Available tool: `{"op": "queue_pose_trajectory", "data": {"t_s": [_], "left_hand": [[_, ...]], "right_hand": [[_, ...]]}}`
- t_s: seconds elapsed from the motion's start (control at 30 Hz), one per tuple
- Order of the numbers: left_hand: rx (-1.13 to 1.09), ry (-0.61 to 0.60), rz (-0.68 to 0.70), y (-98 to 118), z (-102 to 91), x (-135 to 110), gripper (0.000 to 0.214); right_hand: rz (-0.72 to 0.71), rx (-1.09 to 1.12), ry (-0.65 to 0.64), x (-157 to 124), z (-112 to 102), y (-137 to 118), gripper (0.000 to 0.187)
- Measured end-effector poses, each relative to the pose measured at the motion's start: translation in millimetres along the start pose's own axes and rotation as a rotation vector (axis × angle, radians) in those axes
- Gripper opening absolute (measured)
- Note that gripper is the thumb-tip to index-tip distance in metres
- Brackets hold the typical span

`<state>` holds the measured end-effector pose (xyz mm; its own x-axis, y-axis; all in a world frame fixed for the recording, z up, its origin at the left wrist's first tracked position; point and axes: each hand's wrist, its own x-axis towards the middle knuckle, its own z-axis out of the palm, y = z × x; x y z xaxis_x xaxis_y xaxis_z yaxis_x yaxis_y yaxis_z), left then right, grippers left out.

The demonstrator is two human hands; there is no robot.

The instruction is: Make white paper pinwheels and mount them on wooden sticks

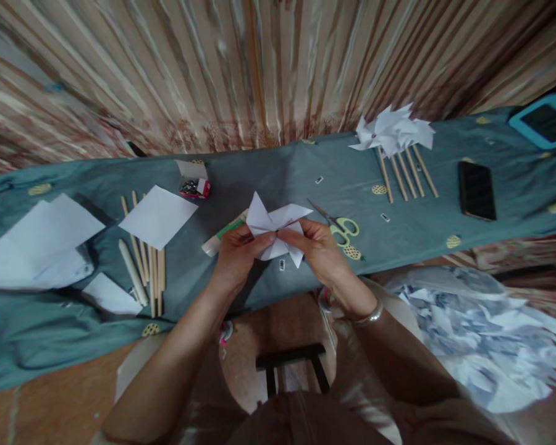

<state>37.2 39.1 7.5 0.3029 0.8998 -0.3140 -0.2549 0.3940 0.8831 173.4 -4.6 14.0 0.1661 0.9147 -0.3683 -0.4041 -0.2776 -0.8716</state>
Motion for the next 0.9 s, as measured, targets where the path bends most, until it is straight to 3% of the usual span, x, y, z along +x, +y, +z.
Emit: {"op": "queue_pose_trajectory", "data": {"t_s": [0.6,0.9], "left_hand": [[-0.043,0.018,0.01,3.0,-0.9,-2.6,0.021],[-0.044,-0.023,0.031,3.6,-4.7,-2.4,0.025]], "right_hand": [[0.058,0.109,-0.056,-0.7,5.8,0.1,0.029],[0.01,0.089,-0.049,5.2,1.9,5.7,0.027]]}}
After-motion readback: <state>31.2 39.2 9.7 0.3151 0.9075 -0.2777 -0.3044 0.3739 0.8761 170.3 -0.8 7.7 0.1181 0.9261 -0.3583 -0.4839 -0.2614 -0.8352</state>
